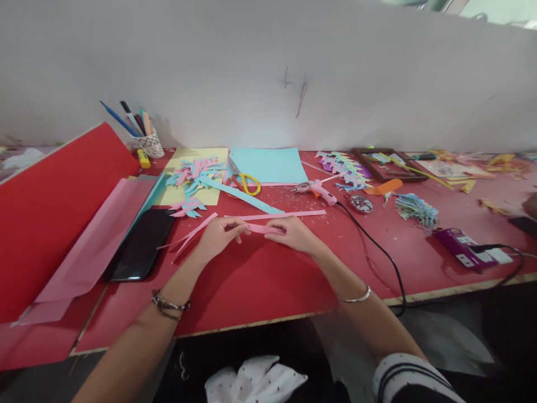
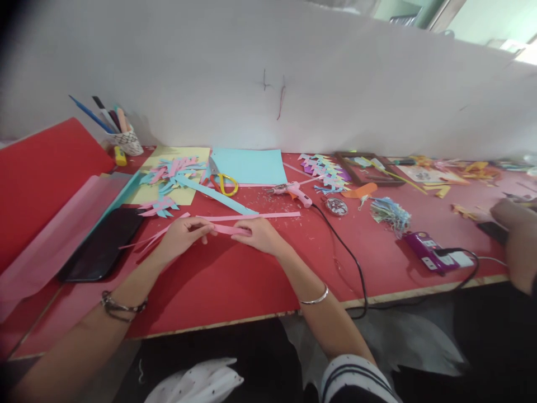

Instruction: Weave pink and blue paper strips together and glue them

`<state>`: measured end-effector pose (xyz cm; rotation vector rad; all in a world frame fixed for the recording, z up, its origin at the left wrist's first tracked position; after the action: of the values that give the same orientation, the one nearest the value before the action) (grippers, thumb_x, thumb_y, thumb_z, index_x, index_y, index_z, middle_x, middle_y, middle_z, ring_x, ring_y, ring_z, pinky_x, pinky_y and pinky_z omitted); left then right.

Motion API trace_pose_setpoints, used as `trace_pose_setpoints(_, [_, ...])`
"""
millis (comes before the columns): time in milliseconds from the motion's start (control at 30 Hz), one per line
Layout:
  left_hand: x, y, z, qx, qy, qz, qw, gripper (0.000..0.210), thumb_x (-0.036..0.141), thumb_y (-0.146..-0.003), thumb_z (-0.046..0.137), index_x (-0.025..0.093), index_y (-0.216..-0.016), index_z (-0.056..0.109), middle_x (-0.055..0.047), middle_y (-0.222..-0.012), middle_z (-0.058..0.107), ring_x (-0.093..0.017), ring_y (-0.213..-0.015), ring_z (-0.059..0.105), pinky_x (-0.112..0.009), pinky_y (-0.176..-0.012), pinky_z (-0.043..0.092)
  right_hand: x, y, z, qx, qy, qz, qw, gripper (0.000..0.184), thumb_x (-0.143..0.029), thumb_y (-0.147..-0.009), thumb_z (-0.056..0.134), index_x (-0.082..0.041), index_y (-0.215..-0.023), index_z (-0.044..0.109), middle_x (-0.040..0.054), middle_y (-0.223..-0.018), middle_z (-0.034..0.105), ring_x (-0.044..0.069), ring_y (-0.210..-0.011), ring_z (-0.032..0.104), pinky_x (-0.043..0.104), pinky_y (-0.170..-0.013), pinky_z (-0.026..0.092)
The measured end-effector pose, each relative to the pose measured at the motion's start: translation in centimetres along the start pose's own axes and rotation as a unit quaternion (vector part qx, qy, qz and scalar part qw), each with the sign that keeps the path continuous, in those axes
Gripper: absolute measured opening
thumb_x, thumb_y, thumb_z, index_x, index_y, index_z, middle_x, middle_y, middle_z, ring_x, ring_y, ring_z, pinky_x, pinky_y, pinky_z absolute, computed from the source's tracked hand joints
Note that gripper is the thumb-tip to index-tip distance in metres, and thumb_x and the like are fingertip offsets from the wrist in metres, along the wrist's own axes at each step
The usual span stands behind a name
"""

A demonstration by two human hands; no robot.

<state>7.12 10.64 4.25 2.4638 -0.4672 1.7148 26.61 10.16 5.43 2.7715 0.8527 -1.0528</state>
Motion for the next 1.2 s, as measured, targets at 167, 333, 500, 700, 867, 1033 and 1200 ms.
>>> trace_pose_setpoints(167, [-0.1,-0.1,-0.5,0.018,-0.004,-0.007,1.0,0.036,0.052,-0.066,0.059,0.017,-0.064,0.065,-0.005,-0.067,0.071,-0.011,-0.042,0.055,-0.022,-0.046,0.045,0.1,0.1,-0.2,-0.015,-0.01,0.005,1.0,0.015,-0.024,-0.078,0.05,-0.014,-0.072,0.06,0.0007,-0.067,0.058,0.011,-0.062,0.049,0.021,-0.061,0.034])
trace_pose_setpoints(333, [-0.1,-0.2,-0.9,0.034,-0.003,-0.011,0.999,0.037,0.053,-0.064,0.06,0.016,-0.062,0.064,-0.004,-0.064,0.07,-0.011,-0.041,0.054,-0.023,-0.05,0.047,0.0,0.2,-0.6,-0.017,-0.047,0.02,0.999,0.023,-0.029,-0.08,0.047,-0.016,-0.063,0.055,-0.0015,-0.057,0.053,0.01,-0.056,0.046,0.021,-0.059,0.035])
trace_pose_setpoints(500, [-0.3,-0.4,-1.2,0.046,-0.005,-0.009,0.999,0.035,0.051,-0.064,0.061,0.016,-0.062,0.064,-0.004,-0.061,0.07,-0.011,-0.04,0.053,-0.023,-0.05,0.048,0.4,0.2,-1.0,0.007,-0.091,0.045,0.995,0.027,-0.03,-0.079,0.047,-0.017,-0.056,0.05,-0.0049,-0.047,0.045,0.008,-0.048,0.042,0.021,-0.056,0.034])
trace_pose_setpoints(700, [-1.1,-0.4,-1.7,0.073,-0.014,0.006,0.997,0.025,0.041,-0.071,0.057,0.018,-0.069,0.067,-0.002,-0.063,0.07,-0.011,-0.043,0.055,-0.022,-0.049,0.047,1.3,0.3,-1.5,0.083,-0.182,0.117,0.973,0.016,-0.026,-0.072,0.051,-0.017,-0.059,0.055,-0.0063,-0.045,0.047,0.006,-0.044,0.04,0.021,-0.051,0.033])
trace_pose_setpoints(867, [-1.2,-0.4,-1.8,0.092,-0.021,0.015,0.995,0.024,0.038,-0.073,0.054,0.018,-0.072,0.067,-0.002,-0.065,0.07,-0.011,-0.044,0.056,-0.023,-0.052,0.047,2.0,0.2,-1.5,0.14,-0.269,0.172,0.937,0.02,-0.035,-0.066,0.056,-0.018,-0.056,0.052,-0.0036,-0.05,0.055,0.006,-0.042,0.041,0.02,-0.045,0.033])
trace_pose_setpoints(1033, [-1.2,-0.3,-1.8,0.106,-0.021,0.014,0.994,0.024,0.038,-0.073,0.055,0.017,-0.07,0.066,-0.002,-0.063,0.069,-0.011,-0.046,0.057,-0.023,-0.053,0.048,2.8,0.0,-1.4,0.175,-0.323,0.194,0.91,0.027,-0.043,-0.061,0.061,-0.018,-0.058,0.051,-0.0018,-0.053,0.058,0.007,-0.046,0.048,0.021,-0.049,0.042])
trace_pose_setpoints(1200, [-1.6,-0.5,-1.9,0.113,-0.009,0.008,0.993,0.026,0.041,-0.073,0.054,0.017,-0.072,0.065,-0.004,-0.068,0.071,-0.012,-0.045,0.057,-0.024,-0.052,0.048,3.3,0.1,-1.5,0.195,-0.361,0.206,0.888,0.036,-0.052,-0.056,0.064,-0.018,-0.061,0.053,0.0003,-0.057,0.061,0.008,-0.049,0.053,0.023,-0.053,0.046])
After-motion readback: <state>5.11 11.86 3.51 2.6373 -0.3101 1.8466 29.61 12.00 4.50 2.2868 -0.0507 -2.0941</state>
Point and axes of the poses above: each hand's wrist, its own y-axis away from the middle knuckle, its own z-axis out of the palm, x = y × z, the point moved 1 cm from there along -y, towards the middle knuckle
